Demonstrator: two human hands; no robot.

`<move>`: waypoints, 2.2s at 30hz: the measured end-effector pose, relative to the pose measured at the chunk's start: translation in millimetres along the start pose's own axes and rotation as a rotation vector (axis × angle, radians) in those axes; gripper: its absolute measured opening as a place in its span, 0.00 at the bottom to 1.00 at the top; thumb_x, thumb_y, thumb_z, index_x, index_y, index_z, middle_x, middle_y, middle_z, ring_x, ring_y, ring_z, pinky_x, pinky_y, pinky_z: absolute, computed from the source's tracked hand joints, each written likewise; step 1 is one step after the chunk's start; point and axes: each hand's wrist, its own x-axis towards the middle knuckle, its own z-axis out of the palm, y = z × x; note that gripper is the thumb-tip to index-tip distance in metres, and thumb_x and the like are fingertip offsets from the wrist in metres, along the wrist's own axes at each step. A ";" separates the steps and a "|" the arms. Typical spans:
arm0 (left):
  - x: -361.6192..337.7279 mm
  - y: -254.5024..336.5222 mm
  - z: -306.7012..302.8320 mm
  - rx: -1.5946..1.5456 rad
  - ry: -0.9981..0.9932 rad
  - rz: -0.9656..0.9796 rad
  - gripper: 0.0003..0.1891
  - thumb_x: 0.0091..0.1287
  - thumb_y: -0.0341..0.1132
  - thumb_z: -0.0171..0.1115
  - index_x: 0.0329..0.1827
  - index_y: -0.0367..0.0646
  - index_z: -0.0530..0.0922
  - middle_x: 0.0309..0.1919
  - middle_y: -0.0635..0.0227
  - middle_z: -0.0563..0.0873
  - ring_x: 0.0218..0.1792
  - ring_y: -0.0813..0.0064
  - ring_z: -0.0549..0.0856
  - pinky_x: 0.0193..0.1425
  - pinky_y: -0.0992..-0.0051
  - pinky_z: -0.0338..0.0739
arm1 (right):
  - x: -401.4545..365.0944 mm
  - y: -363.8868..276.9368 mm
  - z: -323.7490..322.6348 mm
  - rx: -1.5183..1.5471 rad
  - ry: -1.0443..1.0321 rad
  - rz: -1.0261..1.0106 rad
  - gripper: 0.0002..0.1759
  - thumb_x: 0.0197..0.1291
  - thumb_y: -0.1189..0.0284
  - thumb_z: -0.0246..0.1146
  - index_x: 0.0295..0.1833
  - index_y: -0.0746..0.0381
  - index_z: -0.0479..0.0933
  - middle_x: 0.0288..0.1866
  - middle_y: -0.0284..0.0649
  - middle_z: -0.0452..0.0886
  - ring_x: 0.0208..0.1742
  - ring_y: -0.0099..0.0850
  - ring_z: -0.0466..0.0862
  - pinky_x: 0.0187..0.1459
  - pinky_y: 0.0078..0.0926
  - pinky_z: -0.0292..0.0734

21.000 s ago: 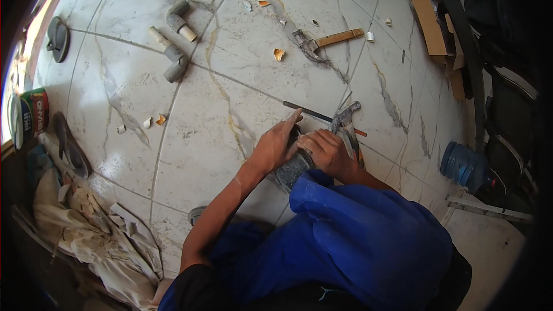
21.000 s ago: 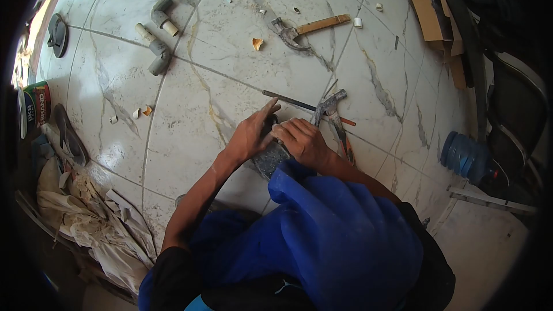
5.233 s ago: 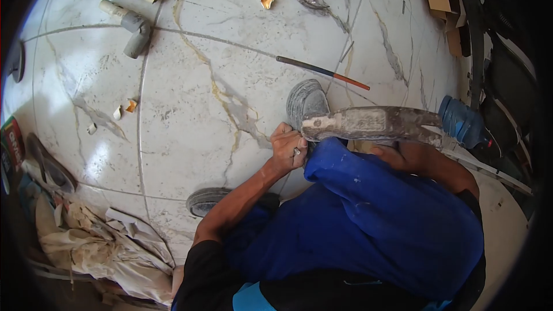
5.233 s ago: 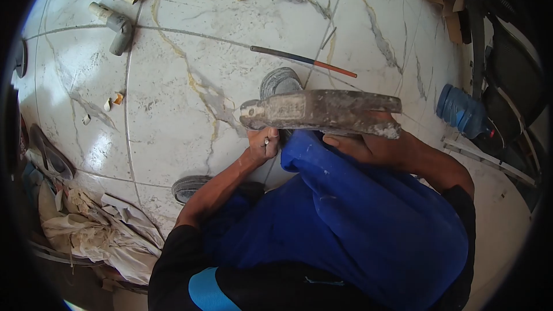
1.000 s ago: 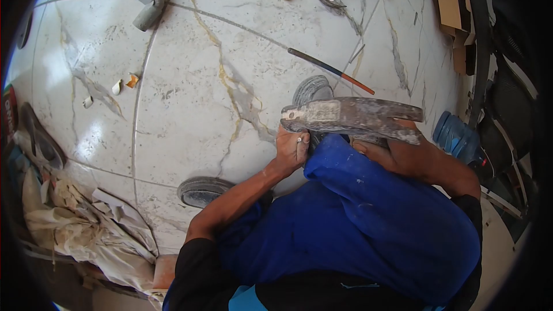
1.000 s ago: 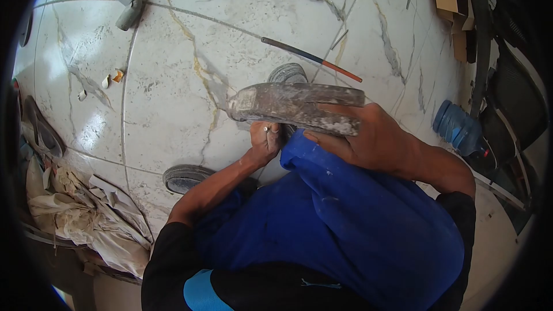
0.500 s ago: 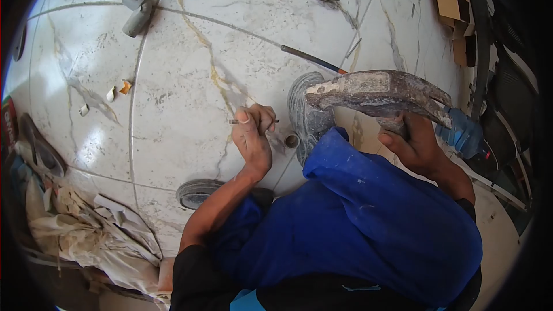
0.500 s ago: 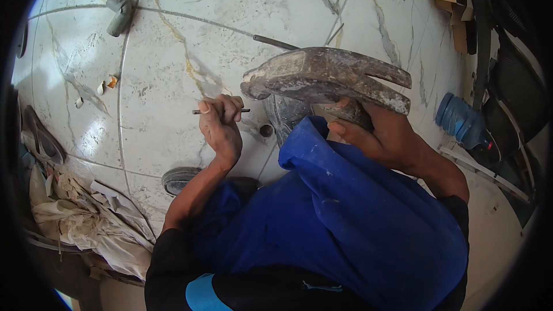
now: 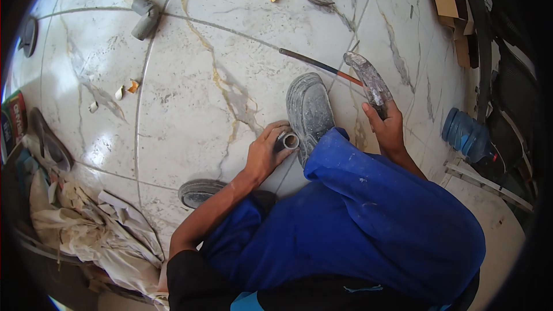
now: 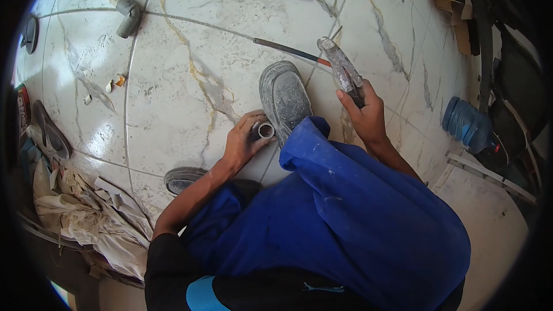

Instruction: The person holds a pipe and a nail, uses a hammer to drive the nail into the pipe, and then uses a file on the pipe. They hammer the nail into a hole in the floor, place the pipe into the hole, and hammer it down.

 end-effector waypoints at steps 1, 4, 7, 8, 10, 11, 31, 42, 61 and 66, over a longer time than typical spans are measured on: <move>-1.1 -4.6 1.5 0.010 0.014 0.006 0.24 0.48 0.35 0.73 0.49 0.44 0.76 0.51 0.68 0.79 0.45 0.60 0.82 0.48 0.67 0.79 | 3.5 5.2 0.7 0.005 -0.004 -0.016 0.16 0.59 0.68 0.64 0.45 0.68 0.73 0.30 0.31 0.75 0.31 0.17 0.70 0.33 0.16 0.66; 0.0 -8.3 -6.2 0.066 0.024 0.108 0.20 0.51 0.35 0.71 0.47 0.42 0.77 0.45 0.65 0.83 0.39 0.63 0.85 0.44 0.71 0.79 | 14.5 15.4 1.1 -0.012 0.086 -0.080 0.15 0.59 0.68 0.64 0.43 0.68 0.72 0.29 0.31 0.75 0.31 0.17 0.70 0.32 0.16 0.65; 9.8 -3.8 -43.1 -0.348 0.237 -0.160 0.12 0.62 0.37 0.65 0.40 0.36 0.79 0.33 0.67 0.84 0.25 0.81 0.78 0.31 0.81 0.73 | 19.1 12.7 -3.8 0.094 0.106 -0.137 0.16 0.59 0.67 0.64 0.44 0.68 0.71 0.26 0.30 0.73 0.26 0.16 0.69 0.28 0.16 0.64; 12.2 -9.2 -71.5 -0.743 0.221 -0.409 0.16 0.66 0.45 0.59 0.40 0.38 0.78 0.30 0.70 0.82 0.14 0.89 0.66 0.20 0.87 0.64 | 19.6 7.4 -8.6 0.093 0.108 -0.123 0.16 0.60 0.67 0.64 0.45 0.67 0.71 0.25 0.29 0.72 0.24 0.15 0.67 0.25 0.15 0.62; 35.0 34.9 -111.3 -1.498 0.371 -0.342 0.22 0.67 0.52 0.53 0.48 0.39 0.74 0.34 0.71 0.83 0.10 0.91 0.55 0.12 0.87 0.53 | 25.1 3.0 -11.1 0.126 0.140 -0.173 0.14 0.60 0.68 0.63 0.45 0.66 0.71 0.23 0.27 0.68 0.18 0.13 0.61 0.19 0.14 0.56; 43.3 52.1 -122.3 -1.737 0.400 -0.276 0.24 0.67 0.53 0.52 0.51 0.39 0.72 0.37 0.71 0.84 0.09 0.91 0.55 0.11 0.87 0.52 | 28.2 -1.0 -10.5 0.137 0.125 -0.198 0.14 0.60 0.68 0.63 0.45 0.66 0.71 0.23 0.27 0.68 0.18 0.13 0.61 0.19 0.14 0.56; 49.5 80.9 -80.8 -1.891 -0.011 0.002 0.31 0.61 0.54 0.46 0.55 0.34 0.68 0.15 0.68 0.70 0.11 0.80 0.62 0.15 0.81 0.59 | 119.1 5.7 44.6 -0.488 0.202 -0.783 0.19 0.53 0.70 0.67 0.48 0.64 0.72 0.39 0.47 0.79 0.36 0.42 0.81 0.37 0.36 0.75; 57.4 68.9 -88.0 -1.631 -0.245 -0.283 0.29 0.65 0.52 0.45 0.59 0.37 0.69 0.15 0.72 0.71 0.12 0.82 0.65 0.16 0.82 0.61 | 129.4 17.0 45.3 -0.682 0.226 -0.804 0.18 0.56 0.68 0.63 0.49 0.66 0.71 0.41 0.46 0.74 0.40 0.44 0.78 0.41 0.38 0.73; 60.3 6.2 -68.7 -0.710 0.134 -0.542 0.25 0.68 0.57 0.45 0.34 0.43 0.79 0.16 0.76 0.72 0.13 0.85 0.66 0.13 0.81 0.56 | 69.0 -53.9 124.9 -0.465 -0.346 -1.254 0.17 0.51 0.74 0.63 0.47 0.66 0.75 0.44 0.45 0.75 0.40 0.41 0.77 0.49 0.39 0.69; 65.4 -19.0 -73.9 -0.668 0.000 -0.649 0.21 0.66 0.54 0.49 0.32 0.44 0.77 0.18 0.76 0.74 0.17 0.85 0.70 0.17 0.82 0.62 | 56.5 -83.3 116.1 -0.338 -0.547 -1.207 0.19 0.49 0.73 0.65 0.49 0.62 0.73 0.50 0.45 0.72 0.47 0.43 0.76 0.51 0.41 0.69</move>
